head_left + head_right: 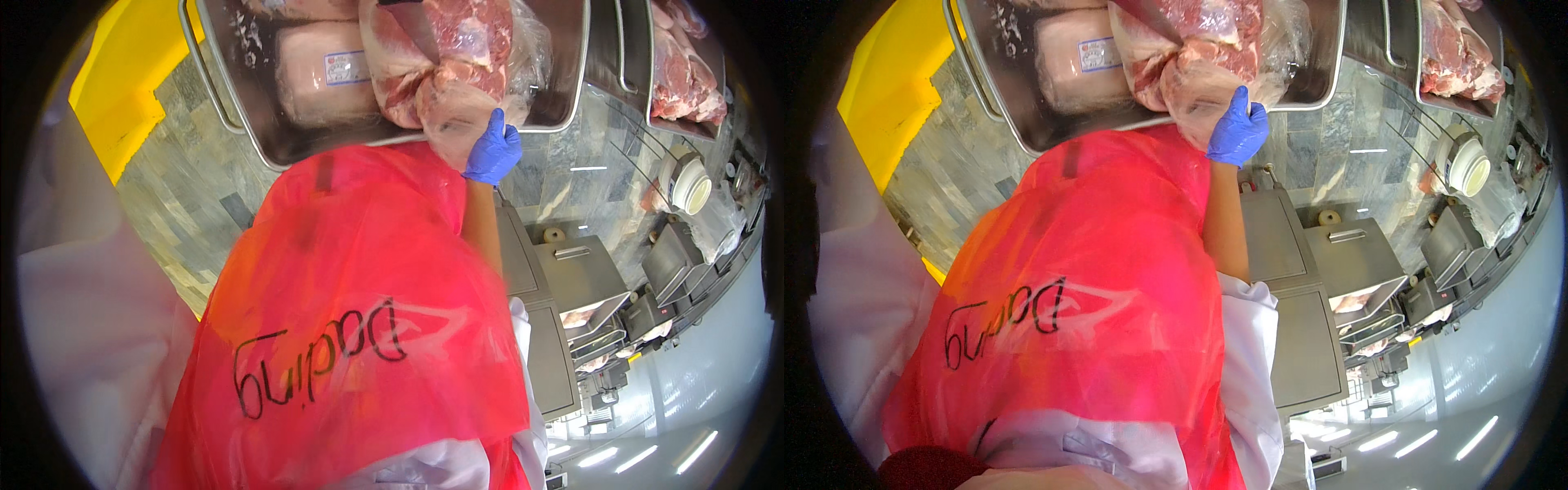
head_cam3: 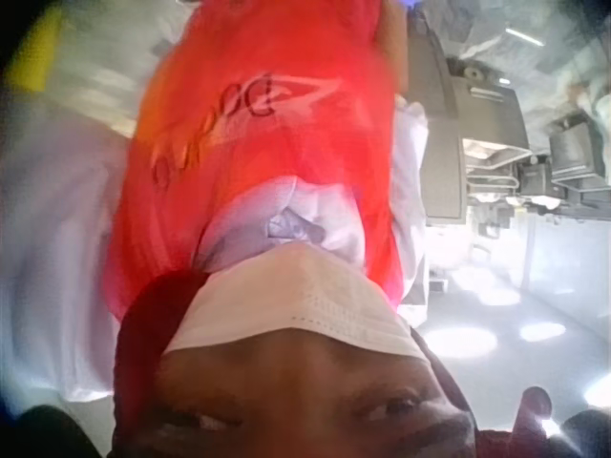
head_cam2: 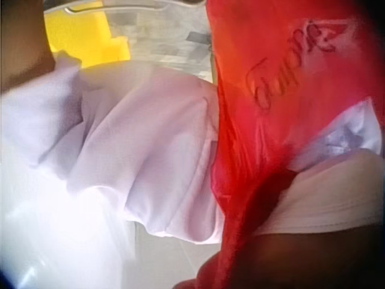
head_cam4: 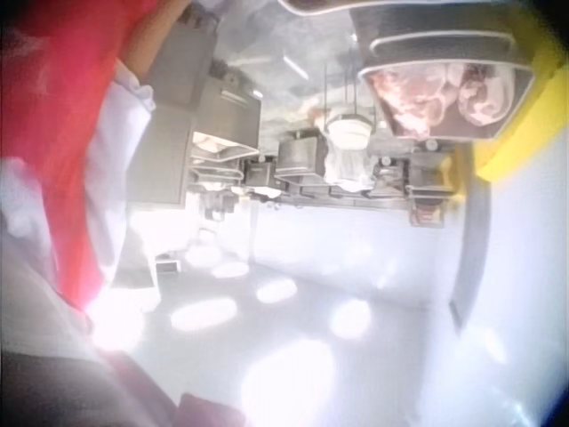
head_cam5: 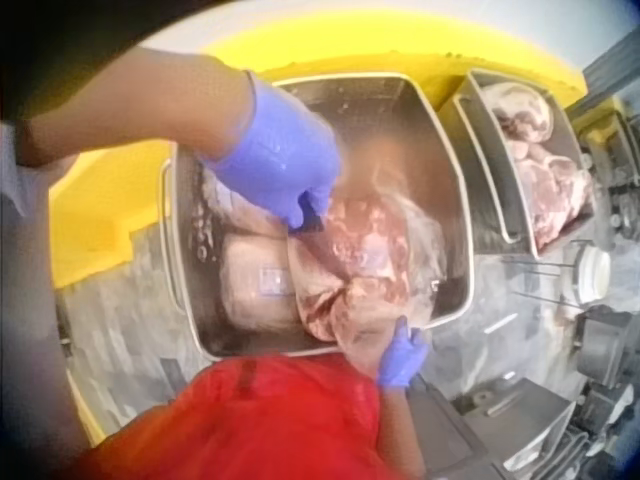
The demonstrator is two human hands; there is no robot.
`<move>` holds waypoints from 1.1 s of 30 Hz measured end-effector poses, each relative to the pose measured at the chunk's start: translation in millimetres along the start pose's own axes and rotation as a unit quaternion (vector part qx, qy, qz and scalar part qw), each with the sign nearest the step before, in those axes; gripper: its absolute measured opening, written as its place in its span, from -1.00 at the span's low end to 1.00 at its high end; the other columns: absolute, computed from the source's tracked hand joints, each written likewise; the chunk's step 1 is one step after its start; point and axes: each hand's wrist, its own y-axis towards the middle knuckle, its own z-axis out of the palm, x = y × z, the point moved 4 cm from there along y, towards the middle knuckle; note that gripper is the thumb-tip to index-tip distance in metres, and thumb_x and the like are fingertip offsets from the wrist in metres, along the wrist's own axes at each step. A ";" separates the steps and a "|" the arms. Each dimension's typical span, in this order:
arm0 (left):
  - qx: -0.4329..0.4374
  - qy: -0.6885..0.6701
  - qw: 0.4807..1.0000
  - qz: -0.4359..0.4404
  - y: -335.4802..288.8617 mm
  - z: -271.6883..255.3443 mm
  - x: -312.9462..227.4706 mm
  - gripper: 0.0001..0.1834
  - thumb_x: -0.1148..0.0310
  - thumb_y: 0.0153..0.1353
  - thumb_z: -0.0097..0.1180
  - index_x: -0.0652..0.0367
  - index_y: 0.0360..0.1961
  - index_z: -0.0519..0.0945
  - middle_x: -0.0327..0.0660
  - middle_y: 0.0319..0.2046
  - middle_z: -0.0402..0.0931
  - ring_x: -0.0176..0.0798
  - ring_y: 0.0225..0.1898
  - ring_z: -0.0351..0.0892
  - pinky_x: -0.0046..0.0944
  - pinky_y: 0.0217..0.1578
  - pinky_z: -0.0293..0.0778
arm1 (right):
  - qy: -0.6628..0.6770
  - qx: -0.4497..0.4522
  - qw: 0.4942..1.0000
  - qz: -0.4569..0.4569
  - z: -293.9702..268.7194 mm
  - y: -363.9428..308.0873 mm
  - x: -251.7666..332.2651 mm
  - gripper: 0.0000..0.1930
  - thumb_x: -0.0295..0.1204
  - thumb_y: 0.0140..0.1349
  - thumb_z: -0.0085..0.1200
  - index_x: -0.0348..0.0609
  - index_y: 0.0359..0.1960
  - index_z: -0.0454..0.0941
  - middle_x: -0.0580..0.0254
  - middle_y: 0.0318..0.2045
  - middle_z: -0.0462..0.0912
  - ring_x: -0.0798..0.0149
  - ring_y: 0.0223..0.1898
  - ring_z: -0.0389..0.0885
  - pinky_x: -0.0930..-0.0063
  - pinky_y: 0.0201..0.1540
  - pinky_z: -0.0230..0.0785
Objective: The person trims fat and connective tissue from large cuts of raw meat using a knife. They repeatedly cut, lift, and reposition the meat in a metal tray, then transfer trimmed pieces to a second tray. The work occurs in a commercial kitchen with stainless steel surfaces and yellow equipment.
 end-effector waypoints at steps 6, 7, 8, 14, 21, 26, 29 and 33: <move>0.028 -0.001 0.995 -0.098 19.6 4.6 34.5 -0.77 0.15 0.20 0.18 -0.07 -0.18 0.73 -0.04 -0.38 0.67 0.11 -0.35 0.64 0.02 -0.26 0.54 | -0.003 -0.057 0.998 0.006 34.0 19.0 2.9 -0.44 -0.09 0.33 0.19 -0.32 -0.66 0.39 0.10 -0.75 0.33 0.29 -0.59 0.11 0.14 -0.49 0.16; 0.020 -0.024 0.991 -0.130 9.3 16.2 36.6 -0.77 0.14 0.21 0.17 -0.11 -0.17 0.74 -0.06 -0.39 0.68 0.10 -0.35 0.65 0.02 -0.26 0.54 | -0.012 -0.057 0.998 0.009 35.8 17.7 6.2 -0.44 -0.08 0.33 0.18 -0.33 -0.65 0.40 0.06 -0.74 0.34 0.26 -0.59 0.12 0.13 -0.49 0.17; 0.012 -0.048 0.985 -0.165 -6.9 35.3 40.1 -0.77 0.12 0.22 0.17 -0.15 -0.16 0.74 -0.08 -0.39 0.68 0.09 -0.34 0.66 0.02 -0.26 0.54 | -0.021 -0.054 0.998 0.010 37.5 18.7 7.7 -0.44 -0.08 0.33 0.17 -0.34 -0.64 0.41 0.02 -0.74 0.35 0.23 -0.59 0.12 0.11 -0.48 0.18; -0.088 -0.077 0.967 -0.228 -33.0 156.3 -4.8 -0.58 0.08 0.29 0.18 0.02 0.10 0.60 -0.01 -0.19 0.67 0.11 -0.24 0.67 0.00 -0.26 0.58 | -0.168 -0.052 0.984 0.008 39.0 28.4 -14.0 -0.45 0.06 0.34 0.05 -0.25 -0.53 0.57 -0.09 -0.64 0.58 -0.08 -0.59 0.53 0.01 -0.46 0.32; -0.273 -0.259 0.877 -0.300 -31.9 231.1 -66.9 -0.59 0.15 0.32 0.16 -0.02 0.16 0.56 -0.04 -0.33 0.63 0.08 -0.33 0.65 -0.04 -0.36 0.56 | -0.280 -0.053 0.957 -0.060 65.9 27.6 -0.6 -0.41 0.07 0.41 -0.17 -0.16 -0.52 0.62 -0.17 -0.63 0.59 -0.27 -0.56 0.55 -0.12 -0.47 0.34; -0.248 -0.263 0.890 -0.279 -25.2 269.1 -49.2 -0.60 0.10 0.34 0.13 -0.11 0.17 0.58 -0.04 -0.28 0.67 0.08 -0.33 0.67 -0.01 -0.35 0.55 | -0.274 -0.057 0.959 -0.049 69.3 24.4 -4.6 -0.40 0.05 0.43 -0.21 -0.15 -0.55 0.61 -0.18 -0.64 0.57 -0.29 -0.57 0.53 -0.13 -0.48 0.33; -0.242 -0.186 0.926 -0.224 -26.9 280.2 3.3 -0.61 0.04 0.35 0.10 -0.14 0.14 0.61 -0.03 -0.30 0.68 0.10 -0.36 0.66 0.01 -0.34 0.55 | -0.295 -0.072 0.949 -0.084 68.4 22.8 -6.3 -0.41 0.04 0.43 -0.21 -0.15 -0.57 0.60 -0.19 -0.63 0.58 -0.29 -0.56 0.53 -0.13 -0.47 0.33; -0.208 -0.195 0.936 -0.207 -13.3 293.5 62.9 -0.61 0.00 0.37 0.05 -0.13 0.11 0.64 0.00 -0.33 0.66 0.13 -0.37 0.64 0.01 -0.33 0.54 | -0.291 -0.058 0.950 -0.093 65.1 18.9 2.4 -0.43 0.01 0.43 -0.20 -0.15 -0.58 0.59 -0.17 -0.61 0.59 -0.28 -0.55 0.54 -0.12 -0.46 0.33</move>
